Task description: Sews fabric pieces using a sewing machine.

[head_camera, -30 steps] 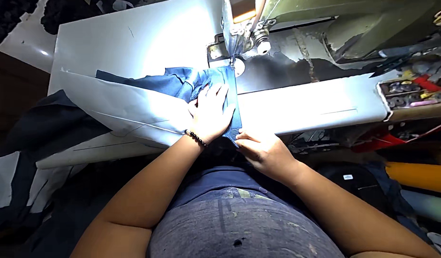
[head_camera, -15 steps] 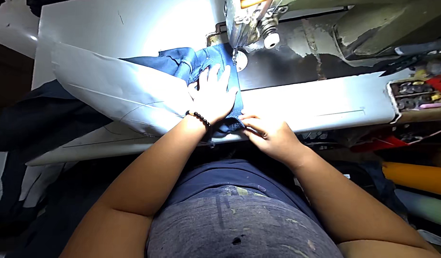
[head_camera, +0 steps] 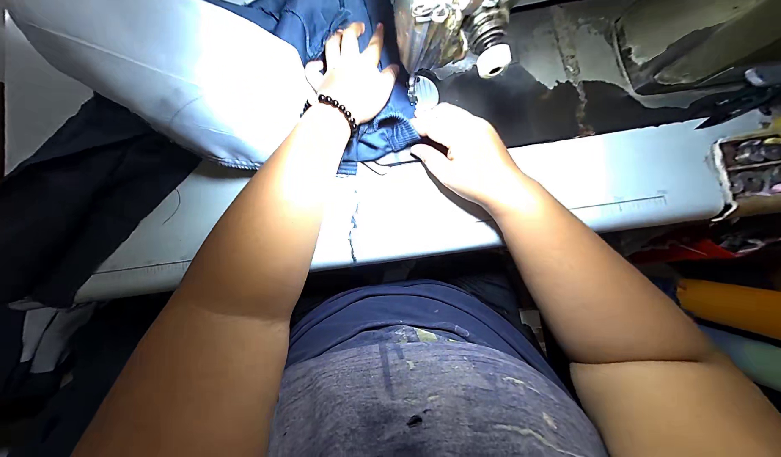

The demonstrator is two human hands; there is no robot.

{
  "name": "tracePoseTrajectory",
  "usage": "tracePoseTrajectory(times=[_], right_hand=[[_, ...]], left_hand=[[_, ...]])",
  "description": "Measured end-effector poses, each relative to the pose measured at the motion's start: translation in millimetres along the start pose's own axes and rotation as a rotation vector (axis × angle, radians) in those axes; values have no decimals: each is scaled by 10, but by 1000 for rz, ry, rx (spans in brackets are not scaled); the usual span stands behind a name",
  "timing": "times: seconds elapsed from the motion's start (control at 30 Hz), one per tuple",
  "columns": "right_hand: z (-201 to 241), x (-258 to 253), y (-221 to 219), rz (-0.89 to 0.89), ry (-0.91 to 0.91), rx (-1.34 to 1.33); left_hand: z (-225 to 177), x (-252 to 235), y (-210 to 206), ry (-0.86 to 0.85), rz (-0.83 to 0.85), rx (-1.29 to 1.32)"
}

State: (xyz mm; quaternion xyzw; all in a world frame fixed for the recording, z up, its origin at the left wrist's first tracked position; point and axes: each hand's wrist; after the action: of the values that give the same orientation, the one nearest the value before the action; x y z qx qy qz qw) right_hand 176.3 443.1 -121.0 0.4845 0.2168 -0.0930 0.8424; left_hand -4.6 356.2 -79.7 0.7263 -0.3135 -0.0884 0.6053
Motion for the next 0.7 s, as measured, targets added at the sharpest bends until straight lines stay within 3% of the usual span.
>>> tracePoseTrajectory(times=[0.13, 0.5, 0.63, 0.7], right_hand=[[3, -15, -29, 15, -57, 9], [97, -75, -38, -5, -106, 73], [434, -354, 27, 241, -289, 224], [489, -471, 56, 330, -372, 268]], left_hand=[[-48, -87, 16, 65, 0, -5], [-62, -42, 98, 42, 18, -60], [123, -24, 417, -81, -153, -248], [345, 81, 425, -90, -125, -317]])
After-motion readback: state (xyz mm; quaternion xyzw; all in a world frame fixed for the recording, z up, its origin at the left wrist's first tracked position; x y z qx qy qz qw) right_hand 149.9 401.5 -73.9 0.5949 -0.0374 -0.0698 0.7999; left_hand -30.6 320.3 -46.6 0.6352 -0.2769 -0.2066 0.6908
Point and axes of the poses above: each hand's wrist, its own x-axis away from the middle knuckle, its own y-axis out of the back of the hand, z = x × y, and after that the axes turned 12 degrees about y, right-handed
